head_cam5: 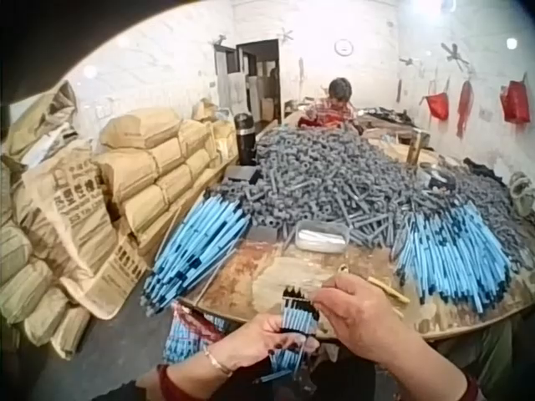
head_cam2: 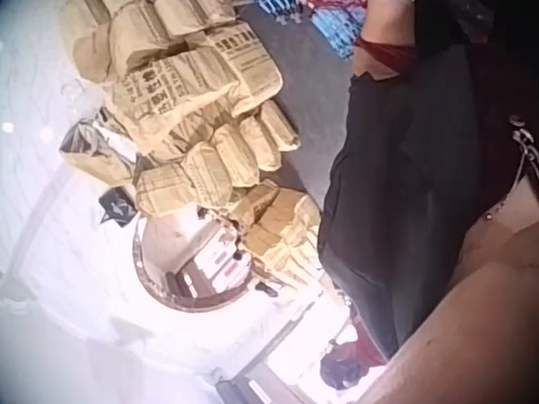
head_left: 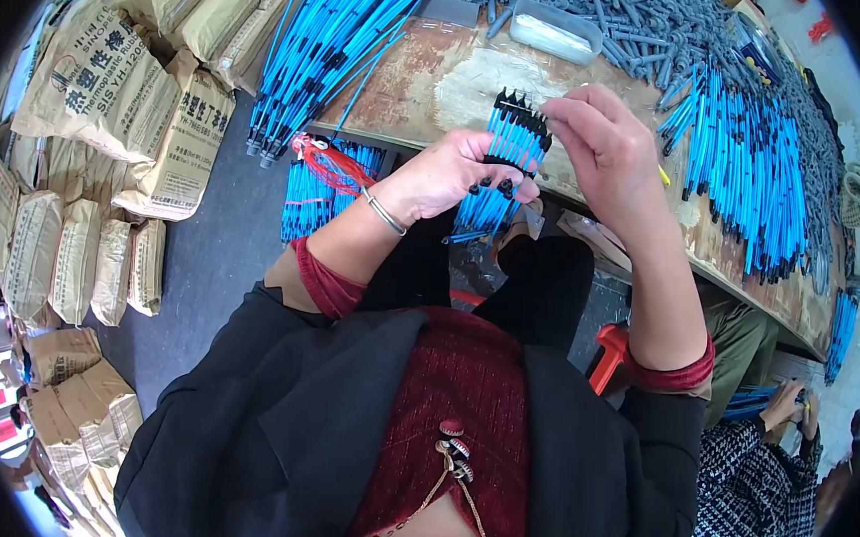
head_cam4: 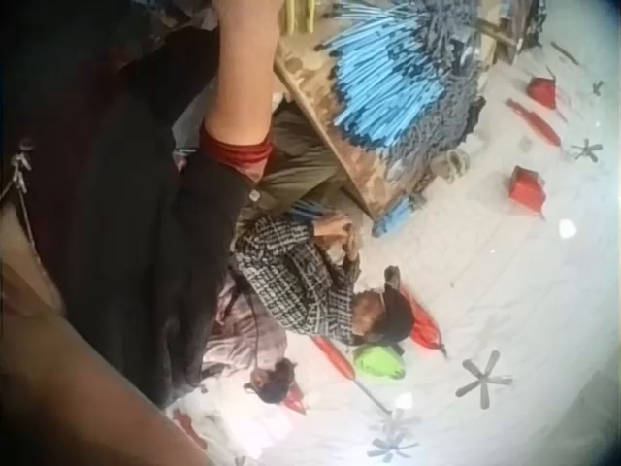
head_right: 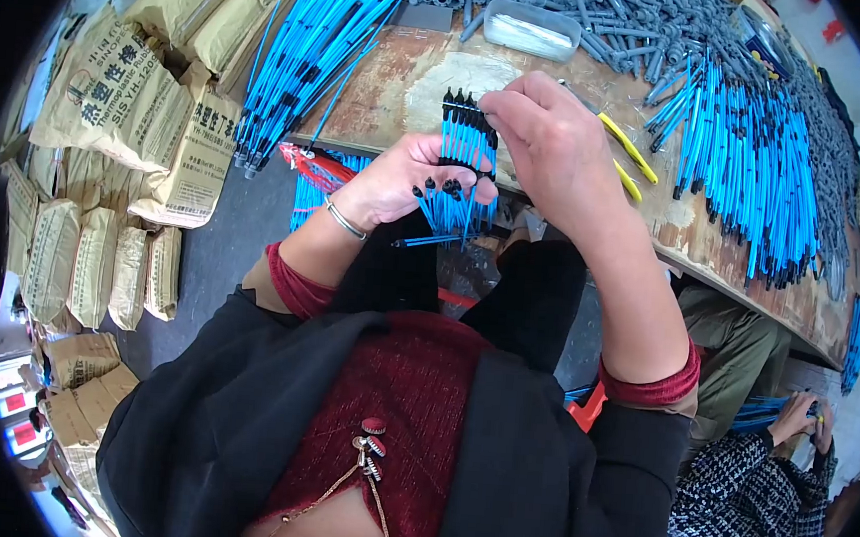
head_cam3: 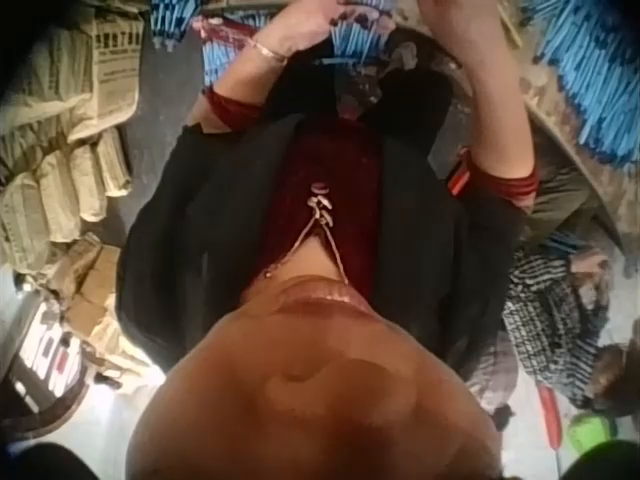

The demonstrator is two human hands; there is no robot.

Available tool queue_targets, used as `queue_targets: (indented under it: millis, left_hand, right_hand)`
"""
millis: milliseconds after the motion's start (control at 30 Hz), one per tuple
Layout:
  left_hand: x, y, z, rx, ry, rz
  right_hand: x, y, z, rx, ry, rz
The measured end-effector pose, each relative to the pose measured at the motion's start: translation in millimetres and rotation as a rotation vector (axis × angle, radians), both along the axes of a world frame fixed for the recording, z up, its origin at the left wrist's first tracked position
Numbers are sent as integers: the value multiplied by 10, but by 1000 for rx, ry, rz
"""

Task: The person assembles blue plastic strips into a central plastic hub, securing the components with pliers.

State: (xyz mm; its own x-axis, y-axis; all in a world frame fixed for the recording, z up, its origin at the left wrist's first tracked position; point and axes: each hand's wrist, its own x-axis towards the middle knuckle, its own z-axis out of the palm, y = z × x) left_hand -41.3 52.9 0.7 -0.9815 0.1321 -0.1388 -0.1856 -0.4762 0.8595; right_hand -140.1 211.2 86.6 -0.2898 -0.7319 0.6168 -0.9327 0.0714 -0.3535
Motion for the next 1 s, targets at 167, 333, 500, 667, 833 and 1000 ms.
queue_targets:
  millis: [167, 333, 500, 667, 833, 1000]
  left_hand:
    - [21, 16, 60, -1, -15, 14]
    - [0, 17, 20, 24, -9, 32]
    - [9, 19, 90, -8, 9, 27]
    - [32, 28, 159, -109, 4, 37]
    - [18, 66, 174, -118, -9, 63]
    - [35, 91, 56, -173, 20, 93]
  right_hand:
    - [15, 17, 61, 42, 34, -8]
    - [-8, 42, 109, 107, 60, -37]
    - [-21, 40, 87, 106, 47, -23]
    - [3, 24, 100, 79, 30, -5]
    - [34, 26, 96, 58, -220, -27]
    - [254, -262, 21, -705, -1168, 156]
